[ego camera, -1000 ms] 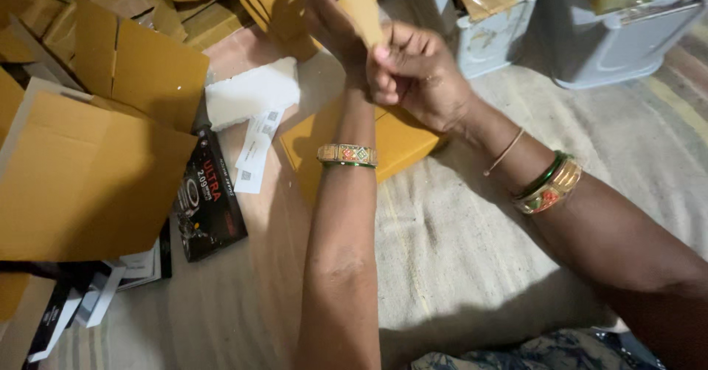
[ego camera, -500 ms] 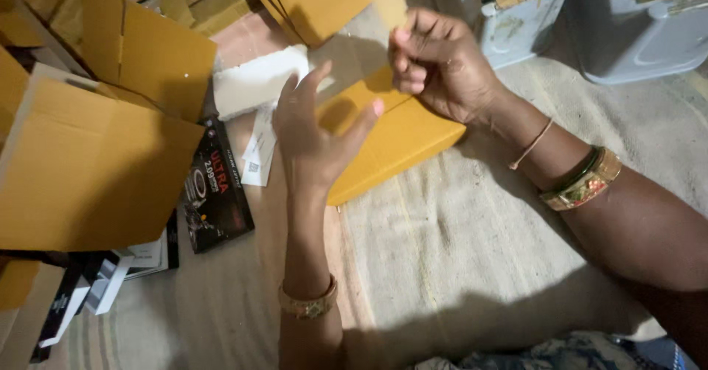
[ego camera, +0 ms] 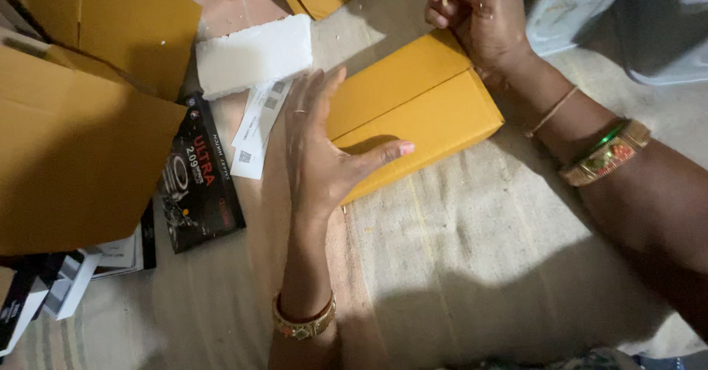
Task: The person wraps a smartwatch box in plastic, places it inside a cardboard shipping box with foam padding, and seals the box with multiple strips of packing tape.
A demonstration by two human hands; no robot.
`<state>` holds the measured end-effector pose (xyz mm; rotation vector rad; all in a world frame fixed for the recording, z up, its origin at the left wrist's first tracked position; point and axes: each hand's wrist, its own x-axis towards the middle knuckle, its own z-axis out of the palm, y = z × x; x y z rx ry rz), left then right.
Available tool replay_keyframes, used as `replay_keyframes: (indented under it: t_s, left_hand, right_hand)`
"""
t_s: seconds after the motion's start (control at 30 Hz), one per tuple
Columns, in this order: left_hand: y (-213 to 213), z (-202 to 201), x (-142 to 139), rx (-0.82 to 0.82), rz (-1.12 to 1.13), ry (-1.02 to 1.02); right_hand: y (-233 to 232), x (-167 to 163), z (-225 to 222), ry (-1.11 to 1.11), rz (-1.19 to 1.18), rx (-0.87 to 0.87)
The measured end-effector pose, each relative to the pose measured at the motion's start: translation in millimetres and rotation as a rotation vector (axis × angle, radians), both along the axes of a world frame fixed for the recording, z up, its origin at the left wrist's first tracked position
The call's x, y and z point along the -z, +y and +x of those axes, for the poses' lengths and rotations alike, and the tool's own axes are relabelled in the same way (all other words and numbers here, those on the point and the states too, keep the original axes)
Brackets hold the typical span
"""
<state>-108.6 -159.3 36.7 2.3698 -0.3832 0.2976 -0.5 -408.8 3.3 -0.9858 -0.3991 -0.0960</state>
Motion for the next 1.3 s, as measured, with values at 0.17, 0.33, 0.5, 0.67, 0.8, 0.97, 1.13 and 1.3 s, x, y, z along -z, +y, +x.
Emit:
replay_keyframes:
  t_s: [0.17, 0.33, 0.5, 0.67, 0.8, 0.97, 1.13, 1.3]
  left_hand:
    - [6, 4, 8, 0.012, 0.004, -0.066]
    - [6, 11, 12, -0.022, 0.158, -0.077]
    - [-4, 10, 9, -0.063, 0.242, 0.007]
    - [-31, -7, 2, -0.141, 0.626, 0.013]
    - [-58, -13, -3, 0.036, 0.437, -0.055]
    - [-69, -9, -2, 0.06, 0.564, 0.035]
    - [-72, -9, -1, 0.078, 0.549, -0.061]
    - [-73, -11, -5, 0.096, 0.581, -0.018]
  right_hand:
    - [6, 5, -9, -0.082, -0.348, 0.201]
    - [12, 7, -9, -0.089, -0.423, 0.213]
    - [7, 8, -9, -0.077, -0.392, 0.17]
    - [5, 10, -11, -0.065, -0.24, 0.088]
    - [5, 12, -10, -0.026, -0.267, 0.142]
    - [5, 14, -7, -0.021, -0.237, 0.112]
    - [2, 20, -5, 0.015, -0.372, 0.202]
    - [5, 13, -8, -0.004, -0.441, 0.187]
